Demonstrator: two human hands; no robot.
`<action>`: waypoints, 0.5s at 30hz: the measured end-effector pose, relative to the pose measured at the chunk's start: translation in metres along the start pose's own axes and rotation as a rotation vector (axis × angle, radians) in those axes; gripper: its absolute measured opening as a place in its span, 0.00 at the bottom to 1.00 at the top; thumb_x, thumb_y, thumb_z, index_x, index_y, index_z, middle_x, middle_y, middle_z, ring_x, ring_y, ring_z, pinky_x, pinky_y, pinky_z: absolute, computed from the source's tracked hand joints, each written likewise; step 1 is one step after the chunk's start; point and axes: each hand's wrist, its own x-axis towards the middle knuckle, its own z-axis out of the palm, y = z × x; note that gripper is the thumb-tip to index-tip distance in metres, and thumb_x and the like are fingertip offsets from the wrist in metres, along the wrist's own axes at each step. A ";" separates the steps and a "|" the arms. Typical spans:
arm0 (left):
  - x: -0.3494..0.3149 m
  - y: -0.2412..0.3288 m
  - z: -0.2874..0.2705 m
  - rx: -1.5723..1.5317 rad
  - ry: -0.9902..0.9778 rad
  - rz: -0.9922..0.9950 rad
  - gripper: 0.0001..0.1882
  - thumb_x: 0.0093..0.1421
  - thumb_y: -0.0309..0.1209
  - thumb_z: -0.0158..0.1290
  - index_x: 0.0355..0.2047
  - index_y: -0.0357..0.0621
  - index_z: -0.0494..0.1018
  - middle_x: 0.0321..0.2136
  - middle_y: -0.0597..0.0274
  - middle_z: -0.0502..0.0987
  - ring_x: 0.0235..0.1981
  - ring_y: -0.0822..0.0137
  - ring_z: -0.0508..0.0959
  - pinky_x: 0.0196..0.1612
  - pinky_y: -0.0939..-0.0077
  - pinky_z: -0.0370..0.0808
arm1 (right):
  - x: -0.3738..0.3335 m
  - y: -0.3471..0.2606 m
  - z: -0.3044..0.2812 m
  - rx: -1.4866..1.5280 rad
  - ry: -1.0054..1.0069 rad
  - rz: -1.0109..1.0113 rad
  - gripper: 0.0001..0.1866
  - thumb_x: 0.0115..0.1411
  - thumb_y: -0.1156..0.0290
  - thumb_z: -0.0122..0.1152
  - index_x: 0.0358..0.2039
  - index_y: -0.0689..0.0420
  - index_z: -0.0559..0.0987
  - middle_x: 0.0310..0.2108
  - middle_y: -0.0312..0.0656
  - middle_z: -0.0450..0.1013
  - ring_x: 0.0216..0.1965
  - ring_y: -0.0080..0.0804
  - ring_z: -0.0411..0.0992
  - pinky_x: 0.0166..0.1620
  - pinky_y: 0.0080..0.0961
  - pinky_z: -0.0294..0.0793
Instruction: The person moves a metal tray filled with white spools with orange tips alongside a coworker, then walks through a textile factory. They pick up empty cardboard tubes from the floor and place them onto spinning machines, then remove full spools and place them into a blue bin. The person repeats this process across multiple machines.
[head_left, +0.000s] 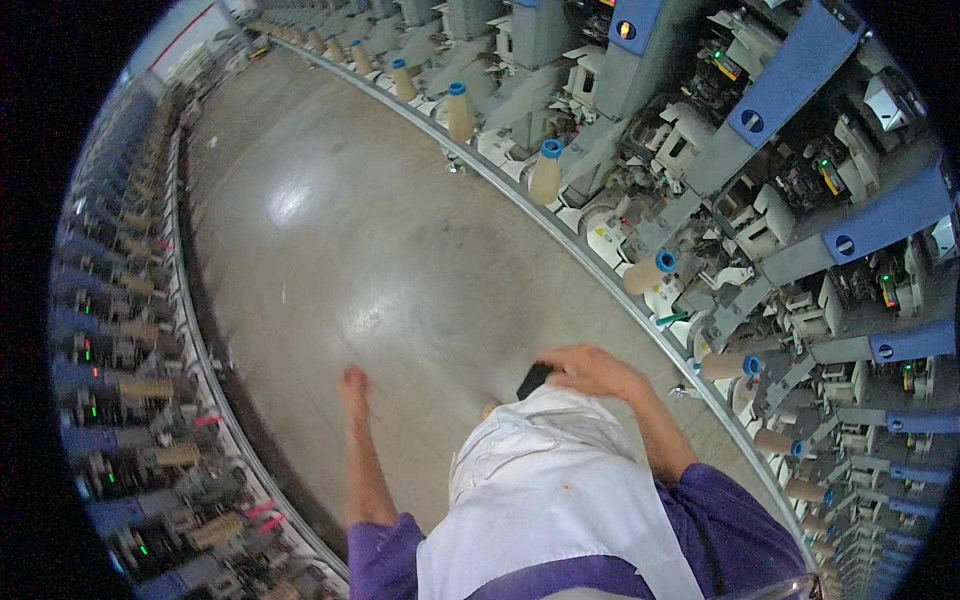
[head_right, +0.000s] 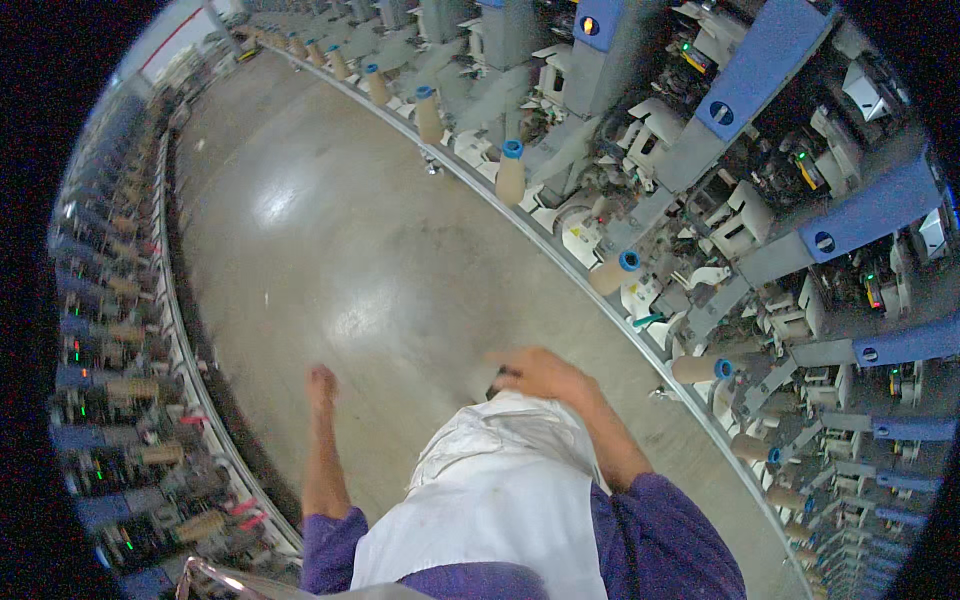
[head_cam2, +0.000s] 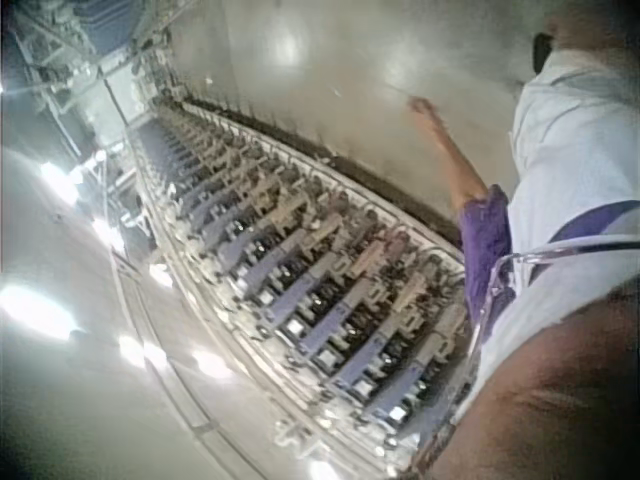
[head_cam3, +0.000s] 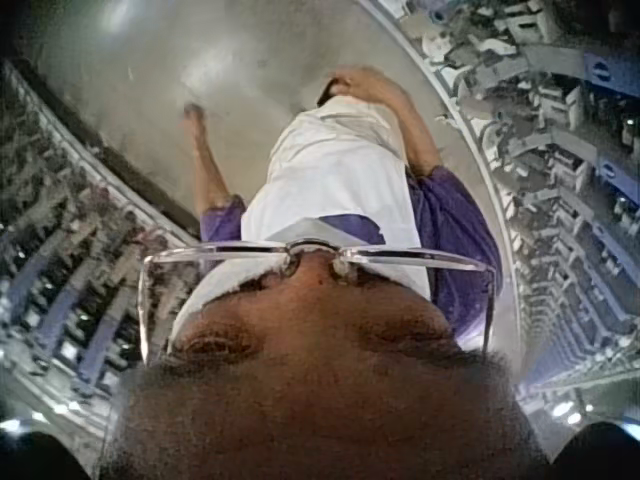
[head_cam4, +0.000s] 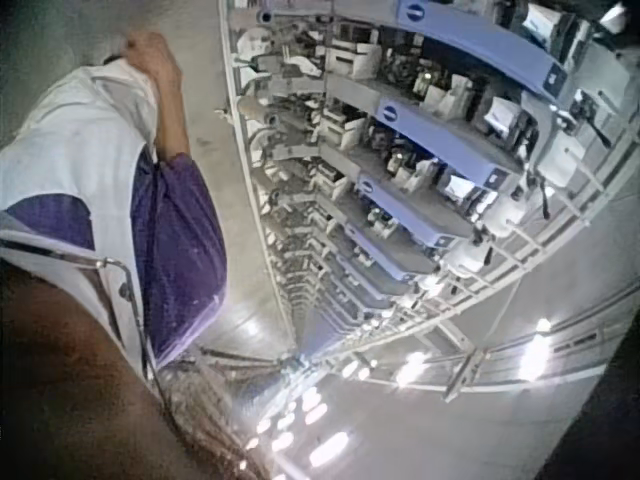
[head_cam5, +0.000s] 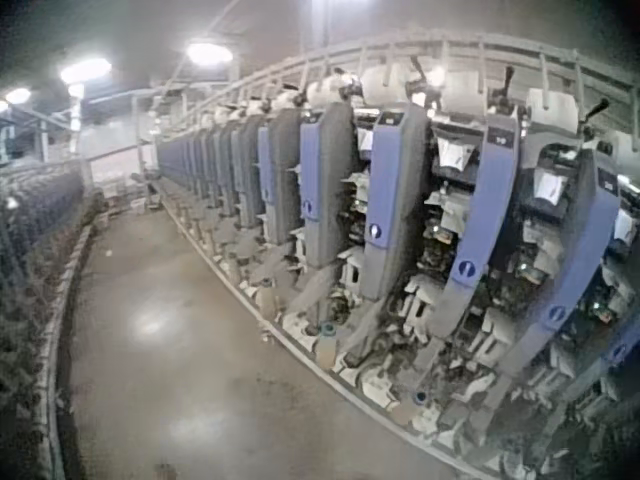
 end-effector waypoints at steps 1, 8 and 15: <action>0.063 0.043 0.015 -0.044 -0.055 0.057 0.16 0.61 0.44 0.50 0.36 0.43 0.68 0.28 0.68 0.71 0.26 0.77 0.68 0.28 0.81 0.66 | 0.018 -0.001 -0.022 -0.032 0.132 -0.004 0.22 0.53 0.64 0.59 0.49 0.58 0.73 0.44 0.48 0.73 0.45 0.41 0.72 0.47 0.32 0.70; 0.261 0.181 0.171 -0.020 -0.080 0.211 0.10 0.62 0.39 0.48 0.37 0.47 0.71 0.33 0.67 0.75 0.38 0.73 0.74 0.38 0.74 0.69 | 0.188 0.080 -0.125 0.650 0.869 0.086 0.31 0.50 0.71 0.64 0.56 0.56 0.65 0.50 0.42 0.67 0.52 0.33 0.64 0.53 0.27 0.62; 0.189 0.099 0.287 -0.130 -0.317 -0.887 0.08 0.55 0.29 0.51 0.36 0.46 0.71 0.28 0.66 0.75 0.29 0.70 0.74 0.32 0.74 0.74 | 0.303 0.133 -0.141 0.295 1.036 0.381 0.35 0.39 0.69 0.71 0.49 0.56 0.68 0.44 0.47 0.69 0.49 0.42 0.67 0.51 0.34 0.65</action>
